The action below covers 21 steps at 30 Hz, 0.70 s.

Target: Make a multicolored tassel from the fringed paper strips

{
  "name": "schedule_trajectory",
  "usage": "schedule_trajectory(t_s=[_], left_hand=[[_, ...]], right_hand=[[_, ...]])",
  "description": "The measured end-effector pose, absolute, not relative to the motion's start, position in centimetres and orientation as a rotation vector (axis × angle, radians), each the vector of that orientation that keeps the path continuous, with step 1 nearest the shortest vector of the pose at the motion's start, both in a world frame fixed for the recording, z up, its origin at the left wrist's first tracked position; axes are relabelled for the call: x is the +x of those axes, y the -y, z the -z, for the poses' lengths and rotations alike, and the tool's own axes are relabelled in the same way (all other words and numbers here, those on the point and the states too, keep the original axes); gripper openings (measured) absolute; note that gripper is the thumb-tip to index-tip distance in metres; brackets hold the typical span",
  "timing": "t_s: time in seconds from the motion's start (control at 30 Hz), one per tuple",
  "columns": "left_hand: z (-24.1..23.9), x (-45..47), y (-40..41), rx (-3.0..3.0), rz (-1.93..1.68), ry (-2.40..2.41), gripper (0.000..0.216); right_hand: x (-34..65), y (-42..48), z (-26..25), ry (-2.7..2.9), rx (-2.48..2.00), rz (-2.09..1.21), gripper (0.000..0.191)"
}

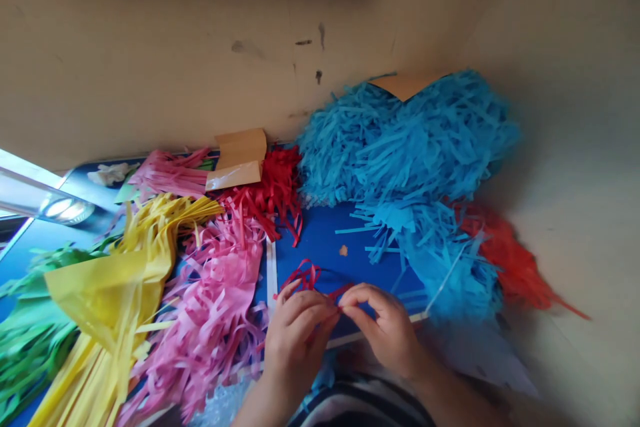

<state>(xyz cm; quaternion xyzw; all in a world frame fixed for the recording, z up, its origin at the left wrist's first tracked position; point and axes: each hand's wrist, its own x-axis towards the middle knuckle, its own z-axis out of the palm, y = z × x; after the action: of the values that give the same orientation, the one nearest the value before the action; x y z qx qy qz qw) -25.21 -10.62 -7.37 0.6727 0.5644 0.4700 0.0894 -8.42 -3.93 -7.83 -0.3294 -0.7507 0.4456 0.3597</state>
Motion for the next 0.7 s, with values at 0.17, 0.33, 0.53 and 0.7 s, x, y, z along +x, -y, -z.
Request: schedule_trajectory(t_s=[0.17, 0.33, 0.53, 0.7], left_hand=[[7.3, -24.7, 10.5, 2.055, -1.412, -1.702, 0.015], [8.3, -24.4, 10.2, 2.066, -1.316, -1.746, 0.007], [9.9, -24.5, 10.0, 2.193, -1.304, -1.823, 0.015], [8.7, -24.5, 9.9, 2.198, -1.433, -1.614, 0.014]], right_hand=[[-8.5, 4.4, 7.9, 1.941, -0.837, -1.085, 0.007], [-8.6, 4.7, 7.7, 2.008, -0.803, -0.876, 0.008], [-8.3, 4.2, 6.3, 2.089, -0.815, -0.676, 0.008], [-7.7, 4.2, 6.3, 1.994, -0.844, -0.709, 0.007]])
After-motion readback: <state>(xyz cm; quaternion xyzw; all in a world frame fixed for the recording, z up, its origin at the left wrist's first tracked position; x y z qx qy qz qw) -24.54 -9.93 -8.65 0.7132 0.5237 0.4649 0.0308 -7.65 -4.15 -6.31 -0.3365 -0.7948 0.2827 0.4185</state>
